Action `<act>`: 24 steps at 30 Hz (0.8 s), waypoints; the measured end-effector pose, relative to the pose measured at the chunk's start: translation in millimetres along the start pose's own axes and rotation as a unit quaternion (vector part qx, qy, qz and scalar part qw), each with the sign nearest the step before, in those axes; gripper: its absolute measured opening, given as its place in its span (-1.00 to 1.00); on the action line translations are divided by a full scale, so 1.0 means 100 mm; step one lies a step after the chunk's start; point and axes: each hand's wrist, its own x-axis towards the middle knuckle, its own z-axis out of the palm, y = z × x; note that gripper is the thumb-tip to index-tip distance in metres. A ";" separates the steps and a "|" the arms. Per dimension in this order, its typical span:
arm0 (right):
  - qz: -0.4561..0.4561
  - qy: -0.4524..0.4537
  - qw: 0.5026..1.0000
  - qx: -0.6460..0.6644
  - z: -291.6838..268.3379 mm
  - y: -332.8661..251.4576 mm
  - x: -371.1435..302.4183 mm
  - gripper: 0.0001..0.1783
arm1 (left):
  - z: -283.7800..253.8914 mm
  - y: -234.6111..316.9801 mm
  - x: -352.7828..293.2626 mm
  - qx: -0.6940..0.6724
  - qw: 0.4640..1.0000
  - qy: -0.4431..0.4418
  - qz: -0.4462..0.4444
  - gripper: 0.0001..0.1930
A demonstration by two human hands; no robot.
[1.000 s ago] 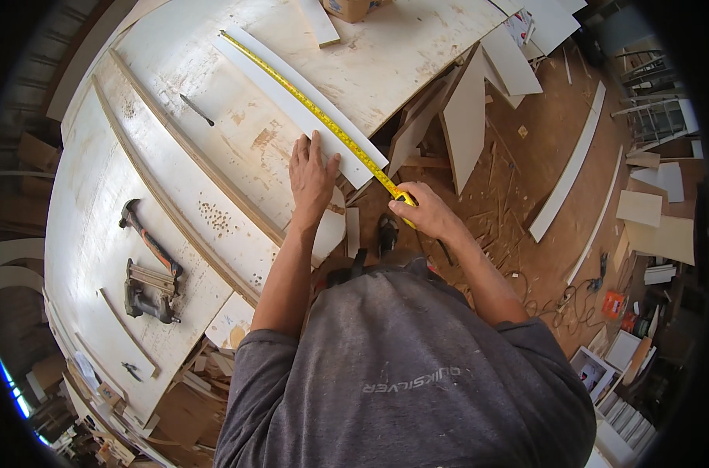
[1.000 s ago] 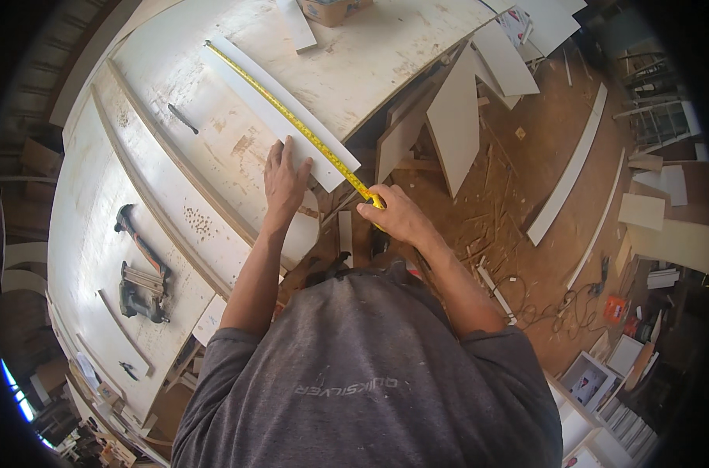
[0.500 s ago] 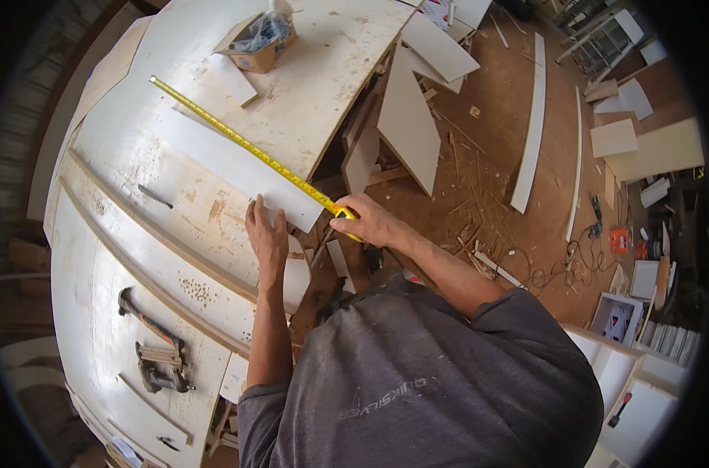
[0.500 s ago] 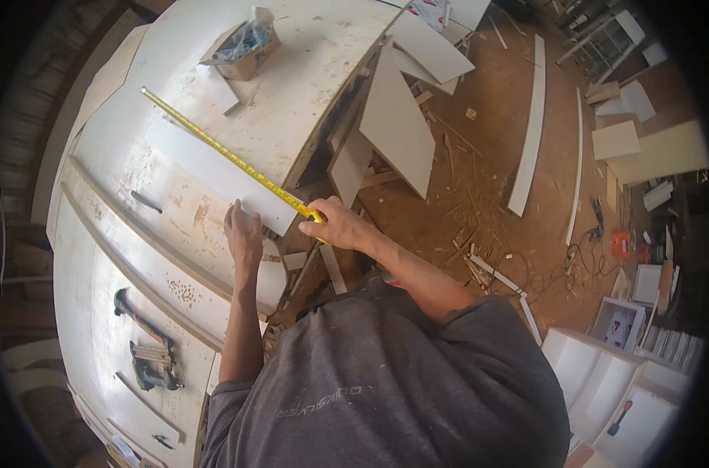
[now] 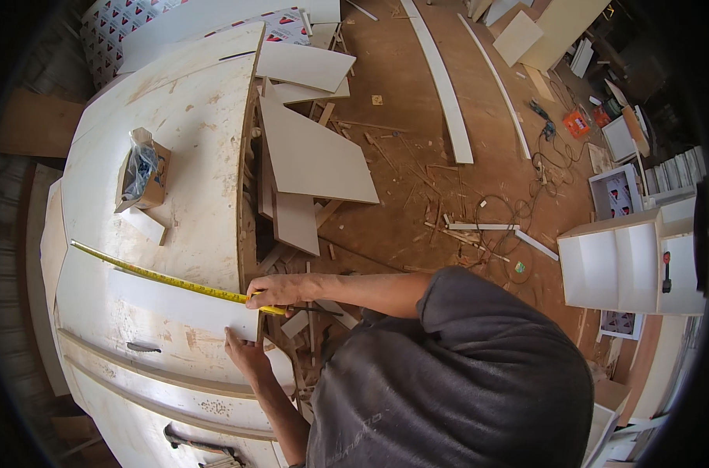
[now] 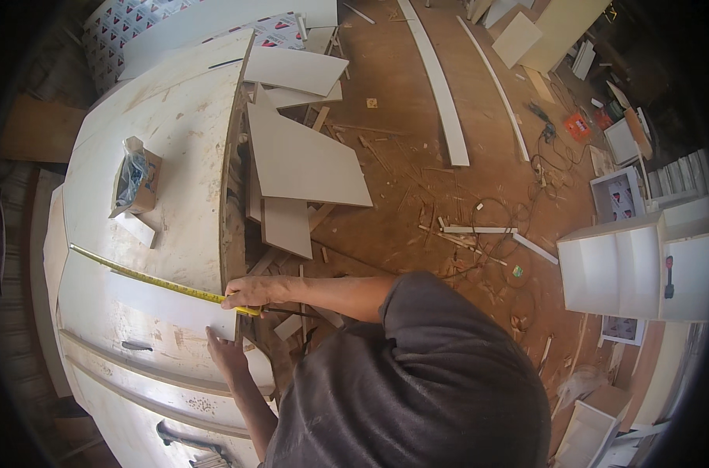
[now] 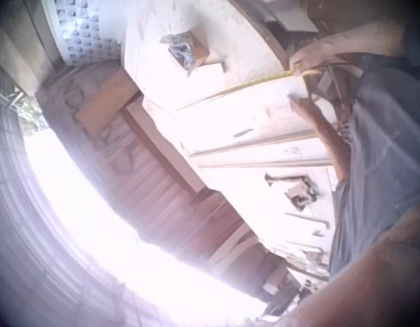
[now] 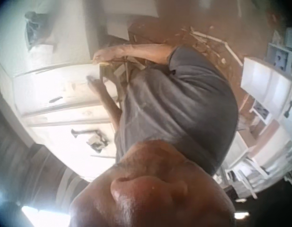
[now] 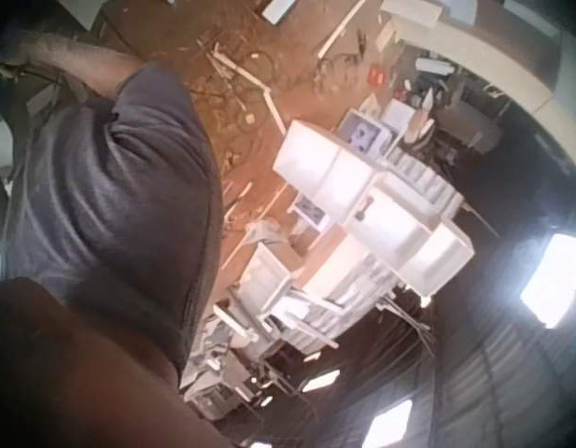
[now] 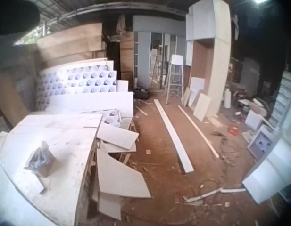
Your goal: The person sands a wooden cabinet edge with an angle grinder, then uses a hammer to fit a white panel into the cabinet frame. They measure and position additional wooden strips on a workbench, preparing them for attachment.
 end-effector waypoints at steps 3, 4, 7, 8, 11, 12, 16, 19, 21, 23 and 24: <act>-0.008 -0.047 0.998 0.049 0.24 -0.15 0.00 -0.32 | -0.14 0.21 0.05 0.016 1.000 0.001 0.011 -0.46; 0.000 -0.055 0.997 0.045 0.38 -0.20 0.05 -0.33 | -0.31 0.22 0.07 0.037 0.997 -0.017 0.064 -0.50; -0.021 -0.065 0.995 0.076 0.71 -0.20 0.14 -0.39 | -0.51 0.37 -0.07 -0.012 0.990 0.062 0.127 -0.64; -0.014 -0.069 0.995 0.071 0.77 -0.28 0.09 -0.39 | -0.57 0.40 -0.16 0.016 0.985 0.080 0.152 -0.69; -0.048 -0.058 0.994 0.084 1.10 -0.37 -0.01 -0.26 | -0.99 0.39 -0.48 -0.039 0.981 0.092 0.165 -0.73; -0.052 -0.061 0.993 0.085 1.23 -0.37 -0.01 -0.24 | -1.19 0.43 -0.61 -0.031 0.977 0.108 0.181 -0.74; -0.029 -0.115 0.993 -0.010 1.90 -0.32 0.10 -0.13 | -2.20 0.62 -1.39 -0.052 0.962 0.156 0.217 -0.74; -0.002 -0.187 0.979 -0.083 2.54 -0.22 0.24 -0.16 | -2.92 0.58 -1.87 -0.063 0.930 0.257 0.255 -0.73; 0.044 -0.236 0.965 -0.107 3.02 -0.15 0.29 -0.23 | -3.46 0.38 -2.10 -0.054 0.906 0.314 0.281 -0.73; 0.079 -0.276 0.948 -0.140 3.45 0.01 0.39 -0.24 | -3.96 0.19 -2.30 -0.055 0.880 0.380 0.281 -0.73; 0.098 -0.275 0.946 -0.138 3.66 0.10 0.43 -0.25 | -4.20 0.12 -2.42 -0.043 0.869 0.415 0.265 -0.70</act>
